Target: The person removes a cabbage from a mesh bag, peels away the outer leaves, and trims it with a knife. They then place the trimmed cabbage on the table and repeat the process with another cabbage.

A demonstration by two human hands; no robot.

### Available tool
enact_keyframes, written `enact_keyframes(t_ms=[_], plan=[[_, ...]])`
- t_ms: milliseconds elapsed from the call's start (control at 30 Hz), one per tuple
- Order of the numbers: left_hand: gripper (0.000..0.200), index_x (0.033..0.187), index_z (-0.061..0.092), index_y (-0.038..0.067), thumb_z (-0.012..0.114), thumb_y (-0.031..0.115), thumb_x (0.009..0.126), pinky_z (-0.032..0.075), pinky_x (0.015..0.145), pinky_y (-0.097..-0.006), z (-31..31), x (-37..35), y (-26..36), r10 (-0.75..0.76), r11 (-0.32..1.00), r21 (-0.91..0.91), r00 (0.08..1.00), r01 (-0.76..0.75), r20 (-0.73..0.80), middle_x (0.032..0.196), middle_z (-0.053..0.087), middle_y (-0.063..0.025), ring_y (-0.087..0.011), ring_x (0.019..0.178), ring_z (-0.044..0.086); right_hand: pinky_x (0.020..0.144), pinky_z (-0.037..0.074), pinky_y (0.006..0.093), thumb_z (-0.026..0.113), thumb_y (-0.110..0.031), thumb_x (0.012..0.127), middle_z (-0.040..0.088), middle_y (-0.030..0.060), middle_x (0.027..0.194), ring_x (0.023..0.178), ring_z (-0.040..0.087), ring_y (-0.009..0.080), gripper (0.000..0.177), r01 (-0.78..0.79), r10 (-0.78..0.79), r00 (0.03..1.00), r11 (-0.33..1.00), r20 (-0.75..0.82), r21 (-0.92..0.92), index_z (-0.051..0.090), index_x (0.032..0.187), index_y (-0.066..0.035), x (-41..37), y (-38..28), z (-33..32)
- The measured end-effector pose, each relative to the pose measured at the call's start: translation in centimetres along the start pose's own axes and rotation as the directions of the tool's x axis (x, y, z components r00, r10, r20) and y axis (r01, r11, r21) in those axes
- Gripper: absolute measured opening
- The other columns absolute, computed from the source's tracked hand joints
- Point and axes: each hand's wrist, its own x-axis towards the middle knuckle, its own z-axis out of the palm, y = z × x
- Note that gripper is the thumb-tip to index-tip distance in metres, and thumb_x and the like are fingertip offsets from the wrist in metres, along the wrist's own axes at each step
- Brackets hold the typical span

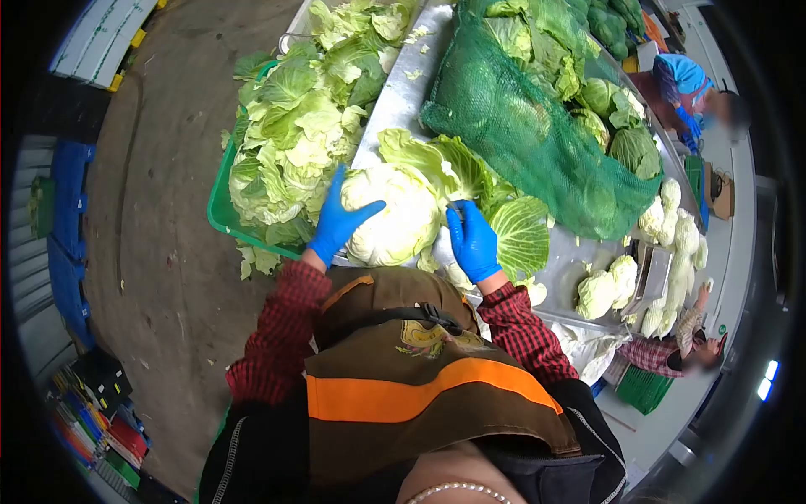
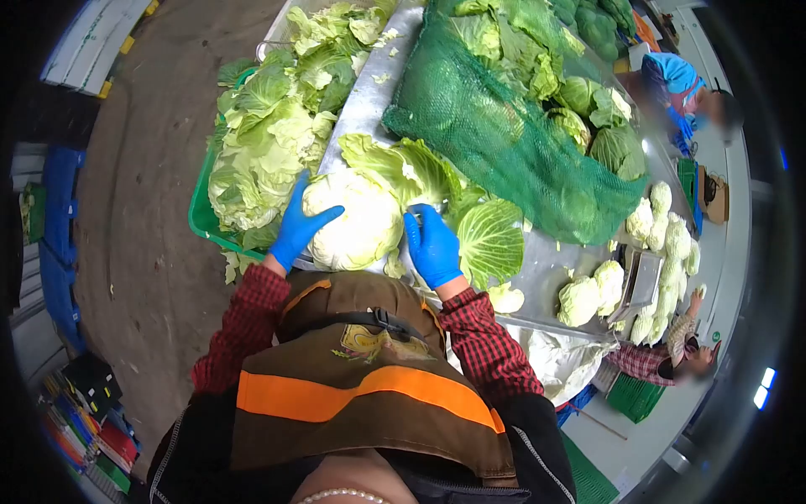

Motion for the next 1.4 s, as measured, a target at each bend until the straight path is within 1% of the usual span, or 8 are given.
enact_keyframes(t_ms=[33, 300, 567, 667, 900, 1033, 1200, 1400], plan=[[0.097, 0.140, 0.038, -0.007, 0.092, 0.025, 0.066, 0.050, 0.098, -0.0369, -0.1, 0.6, 0.2, -0.020, 0.948, -0.311, 0.985, 0.073, 0.169, 0.129, 0.054, -0.0191, -0.0242, 0.116, 0.056, 0.066, 0.052, 0.0439, 0.059, -0.028, 0.096, 0.068, 0.0169, 0.091, 0.076, 0.066, 0.0369, 0.022, 0.046, -0.046, 0.999, 0.999, 0.015, -0.019, 0.059, 0.108, -0.009, -0.3, 0.0, 0.3], [0.088, 0.134, 0.044, -0.005, 0.092, 0.023, 0.067, 0.050, 0.096, -0.0349, -0.3, 1.0, 0.9, -0.043, 0.948, -0.297, 0.972, 0.112, 0.229, 0.125, 0.055, -0.0165, -0.0220, 0.114, 0.057, 0.061, 0.050, 0.0464, 0.052, -0.031, 0.097, 0.063, 0.0136, 0.083, 0.076, 0.065, 0.0341, 0.022, 0.258, -0.199, 0.958, 0.914, 0.209, -0.313, 0.059, 0.095, -0.011, -0.3, 1.2, 1.8], [0.091, 0.135, 0.041, -0.004, 0.093, 0.024, 0.065, 0.051, 0.095, -0.0362, -0.1, 0.5, -0.7, -0.005, 0.952, -0.298, 0.982, 0.062, 0.188, 0.125, 0.052, -0.0168, -0.0234, 0.113, 0.056, 0.070, 0.052, 0.0467, 0.058, -0.039, 0.095, 0.067, 0.0157, 0.092, 0.084, 0.067, 0.0377, 0.029, -0.076, 0.078, 0.996, 0.996, 0.041, -0.048, 0.063, 0.104, -0.011, 6.2, 3.2, 2.4], [0.090, 0.133, 0.042, -0.002, 0.093, 0.026, 0.064, 0.050, 0.095, -0.0370, -0.1, 1.2, -0.4, -0.043, 0.961, -0.258, 0.972, 0.103, 0.230, 0.125, 0.052, -0.0175, -0.0231, 0.113, 0.056, 0.075, 0.053, 0.0464, 0.061, -0.053, 0.089, 0.065, 0.0169, 0.103, 0.091, 0.066, 0.0370, 0.049, 0.259, -0.264, 0.963, 0.963, -0.055, -0.073, 0.060, 0.118, -0.014, 5.9, -2.6, 1.7], [0.089, 0.131, 0.042, -0.001, 0.093, 0.028, 0.065, 0.051, 0.093, -0.0361, -1.5, 2.3, 1.2, -0.128, 0.968, -0.159, 0.925, 0.195, 0.359, 0.124, 0.052, -0.0175, -0.0243, 0.113, 0.056, 0.076, 0.053, 0.0461, 0.062, -0.051, 0.087, 0.069, 0.0181, 0.101, 0.089, 0.067, 0.0368, 0.045, 0.177, -0.132, 0.952, 0.973, 0.276, -0.145, 0.066, 0.113, -0.014, 12.5, -0.7, 5.1], [0.079, 0.127, 0.046, -0.001, 0.091, 0.025, 0.068, 0.050, 0.092, -0.0331, -0.5, 1.1, -1.7, 0.105, 0.982, -0.169, 0.984, -0.080, 0.144, 0.115, 0.057, -0.0130, -0.0214, 0.105, 0.058, 0.078, 0.053, 0.0485, 0.061, -0.039, 0.088, 0.070, 0.0192, 0.095, 0.087, 0.067, 0.0390, 0.036, 0.081, -0.015, 0.974, 0.955, 0.227, -0.284, 0.067, 0.109, -0.010, 15.6, 3.9, 9.1], [0.064, 0.120, 0.050, -0.001, 0.088, 0.020, 0.073, 0.049, 0.089, -0.0315, -0.1, -2.5, 0.3, -0.237, 0.826, -0.545, 0.966, 0.145, -0.102, 0.107, 0.056, -0.0082, -0.0175, 0.100, 0.056, 0.092, 0.049, 0.0435, 0.064, -0.053, 0.087, 0.062, 0.0251, 0.118, 0.109, 0.060, 0.0411, 0.064, -0.238, 0.198, 0.907, 0.969, 0.372, 0.065, 0.056, 0.129, -0.005, 16.9, 3.1, 7.4], [0.064, 0.114, 0.049, -0.003, 0.089, 0.023, 0.072, 0.047, 0.088, -0.0333, -0.3, -5.1, -1.8, -0.244, 0.945, -0.275, 0.942, 0.178, -0.230, 0.111, 0.055, -0.0116, -0.0198, 0.100, 0.054, 0.078, 0.051, 0.0453, 0.057, -0.039, 0.097, 0.065, 0.0225, 0.108, 0.095, 0.064, 0.0404, 0.039, 0.014, -0.017, 0.999, 0.999, 0.045, 0.051, 0.060, 0.116, -0.005, 7.1, 1.1, 0.2]])
